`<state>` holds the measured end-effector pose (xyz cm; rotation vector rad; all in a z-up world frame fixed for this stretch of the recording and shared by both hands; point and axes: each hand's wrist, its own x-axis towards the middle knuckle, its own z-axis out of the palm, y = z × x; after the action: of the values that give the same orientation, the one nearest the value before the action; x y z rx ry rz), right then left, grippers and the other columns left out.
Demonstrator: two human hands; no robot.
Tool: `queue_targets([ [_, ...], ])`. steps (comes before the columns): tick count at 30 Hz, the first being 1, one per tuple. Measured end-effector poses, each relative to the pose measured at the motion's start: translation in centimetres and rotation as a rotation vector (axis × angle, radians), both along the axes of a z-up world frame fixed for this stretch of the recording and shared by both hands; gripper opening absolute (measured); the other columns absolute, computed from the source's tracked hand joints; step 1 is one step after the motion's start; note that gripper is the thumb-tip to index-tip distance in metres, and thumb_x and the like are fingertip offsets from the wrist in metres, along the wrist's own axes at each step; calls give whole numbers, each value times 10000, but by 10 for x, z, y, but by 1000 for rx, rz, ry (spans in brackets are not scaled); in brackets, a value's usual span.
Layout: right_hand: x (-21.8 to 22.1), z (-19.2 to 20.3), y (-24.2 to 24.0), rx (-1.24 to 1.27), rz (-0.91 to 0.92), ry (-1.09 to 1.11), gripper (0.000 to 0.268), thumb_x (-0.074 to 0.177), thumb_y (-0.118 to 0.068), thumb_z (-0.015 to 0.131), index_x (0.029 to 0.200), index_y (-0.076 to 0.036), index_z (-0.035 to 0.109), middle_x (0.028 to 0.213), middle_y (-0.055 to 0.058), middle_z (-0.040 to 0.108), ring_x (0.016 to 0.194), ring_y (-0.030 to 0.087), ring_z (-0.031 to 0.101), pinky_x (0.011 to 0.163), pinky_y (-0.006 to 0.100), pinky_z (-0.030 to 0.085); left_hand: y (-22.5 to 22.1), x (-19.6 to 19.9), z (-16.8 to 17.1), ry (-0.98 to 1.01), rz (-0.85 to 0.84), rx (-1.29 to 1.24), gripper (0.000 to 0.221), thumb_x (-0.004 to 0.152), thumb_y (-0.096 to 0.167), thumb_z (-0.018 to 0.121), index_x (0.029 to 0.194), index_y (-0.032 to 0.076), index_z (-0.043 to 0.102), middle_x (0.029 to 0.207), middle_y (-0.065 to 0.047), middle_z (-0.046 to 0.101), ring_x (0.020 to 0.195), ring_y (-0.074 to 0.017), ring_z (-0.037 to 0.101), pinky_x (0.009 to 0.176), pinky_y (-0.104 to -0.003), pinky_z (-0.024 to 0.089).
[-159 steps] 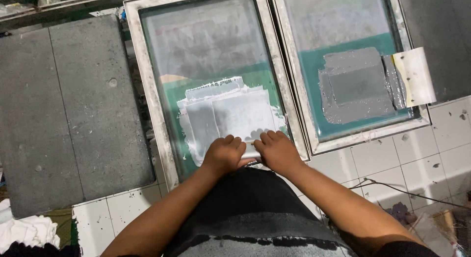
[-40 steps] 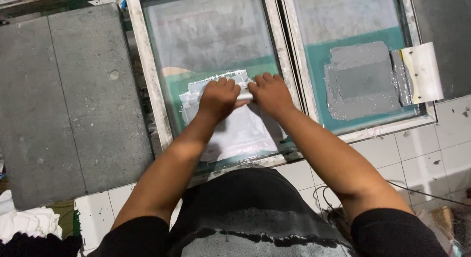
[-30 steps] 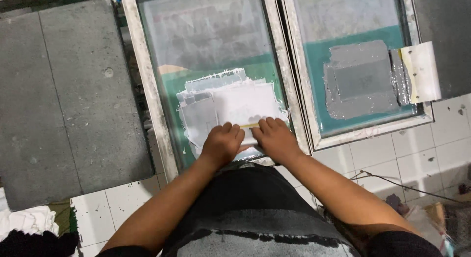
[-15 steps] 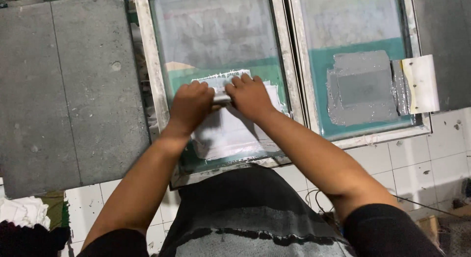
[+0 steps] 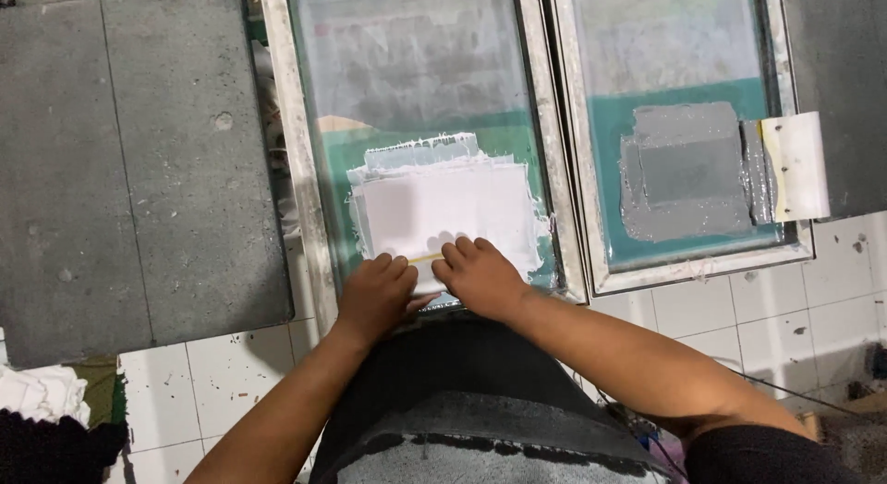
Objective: Manual screen printing of white ink onto a stack of small fabric pieces using a squeegee
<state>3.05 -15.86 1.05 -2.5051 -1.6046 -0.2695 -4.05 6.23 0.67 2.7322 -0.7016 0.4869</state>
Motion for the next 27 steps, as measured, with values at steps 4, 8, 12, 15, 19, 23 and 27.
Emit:
queue_targets([
  [4,20,26,4,-226,2,222,235,869,-368,718,939,-144,708,877,90,641,804,304,641,650,430,511,5,11,15,56,19,-1,488,870,592,679,737,131,584,715,-52,525,706,-258,589,606,-371,465],
  [8,65,50,18,-341,-100,219,310,897,-447,702,1051,-179,723,1011,93,706,923,305,683,701,434,549,16,62,18,132,50,168,340,739,473,822,851,199,655,797,-1,577,742,-254,617,617,-417,487],
  [12,112,14,18,-267,-221,14,355,835,-417,793,1084,-183,698,1098,81,707,1028,295,676,806,450,542,12,115,35,29,116,110,433,718,545,821,817,155,661,784,-20,592,780,-251,628,691,-406,509],
  [15,114,-21,-3,-186,-253,-124,308,766,-407,815,949,-208,667,947,34,648,917,267,643,766,426,515,-2,136,-7,-1,21,104,457,700,540,859,847,159,655,751,-5,540,715,-214,582,628,-365,489],
  [19,72,-7,-25,-104,-217,-113,246,807,-355,762,897,-172,624,902,65,590,849,297,612,709,426,492,-24,99,-32,82,-55,27,400,797,481,800,835,137,599,755,-23,489,688,-248,558,572,-401,475],
  [23,24,14,-48,-68,-189,-7,218,794,-361,730,864,-188,617,843,40,543,805,281,590,661,418,483,-43,53,-29,190,-172,-46,417,948,533,567,910,118,594,837,-44,528,791,-274,587,645,-415,500],
  [27,2,14,-77,-174,-194,99,42,904,-240,646,884,-203,637,831,17,551,805,251,591,651,369,468,-62,31,-5,184,-179,-46,457,963,581,574,900,131,623,856,-43,566,857,-238,595,708,-373,493],
])
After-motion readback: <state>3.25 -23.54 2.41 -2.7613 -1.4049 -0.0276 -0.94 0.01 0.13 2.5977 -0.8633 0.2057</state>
